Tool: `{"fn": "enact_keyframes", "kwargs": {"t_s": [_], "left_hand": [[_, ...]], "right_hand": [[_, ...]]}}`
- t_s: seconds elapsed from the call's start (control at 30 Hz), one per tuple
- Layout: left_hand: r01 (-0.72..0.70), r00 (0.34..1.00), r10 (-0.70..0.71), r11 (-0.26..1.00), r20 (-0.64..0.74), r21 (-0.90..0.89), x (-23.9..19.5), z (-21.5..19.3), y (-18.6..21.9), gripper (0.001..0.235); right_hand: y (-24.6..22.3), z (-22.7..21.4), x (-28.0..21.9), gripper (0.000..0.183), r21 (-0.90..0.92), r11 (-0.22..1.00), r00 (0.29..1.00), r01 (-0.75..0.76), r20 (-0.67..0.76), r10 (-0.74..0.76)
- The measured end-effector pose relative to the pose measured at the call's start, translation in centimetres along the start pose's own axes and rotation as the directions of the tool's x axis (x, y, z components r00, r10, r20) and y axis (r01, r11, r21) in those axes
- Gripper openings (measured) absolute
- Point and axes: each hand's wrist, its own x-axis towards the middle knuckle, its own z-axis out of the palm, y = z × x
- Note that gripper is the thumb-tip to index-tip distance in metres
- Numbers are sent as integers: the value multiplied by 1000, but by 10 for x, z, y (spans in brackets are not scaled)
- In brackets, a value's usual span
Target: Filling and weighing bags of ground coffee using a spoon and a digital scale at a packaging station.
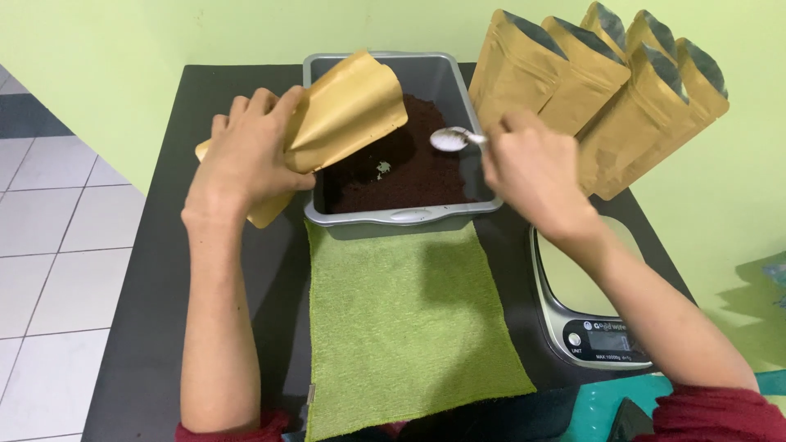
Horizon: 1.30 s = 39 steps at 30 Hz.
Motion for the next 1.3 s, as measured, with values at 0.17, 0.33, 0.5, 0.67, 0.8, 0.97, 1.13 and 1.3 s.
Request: {"fn": "enact_keyframes", "kwargs": {"t_s": [0.17, 0.33, 0.5, 0.67, 0.8, 0.97, 1.13, 1.3], "left_hand": [[-54, 998, 54, 998, 20, -29, -2, -7, -12, 98], [-41, 998, 44, 997, 44, -60, -3, -8, -13, 97], [-79, 996, 82, 995, 46, -64, 0, -2, -13, 93], [-63, 995, 68, 995, 69, -78, -2, -4, -11, 89], [-32, 994, 41, 995, 100, -93, -2, -7, -10, 89], [-28, 993, 38, 995, 113, -94, -3, -7, -9, 86], [-26, 988, 40, 995, 147, -97, -1, -5, -5, 85], [-91, 987, 107, 988, 121, -125, -2, -7, 4, 89]], "right_hand": [[-20, 67, 27, 17, 64, 997, 914, 46, 399, -68], [-39, 73, 49, 24, 254, 966, 772, -45, 622, -128], [-31, 67, 53, 30, 505, 815, 739, -283, 657, -151], [-19, -1, 57, 24, 489, 739, 683, -463, 728, -54], [4, -16, 54, 20, 486, 721, 716, -493, 698, 18], [34, -27, 61, 22, 462, 688, 704, -560, 703, 100], [46, -56, 72, 21, 519, 694, 796, -499, 591, 130], [26, -46, 92, 19, 627, 731, 899, -270, 435, -42]]}}
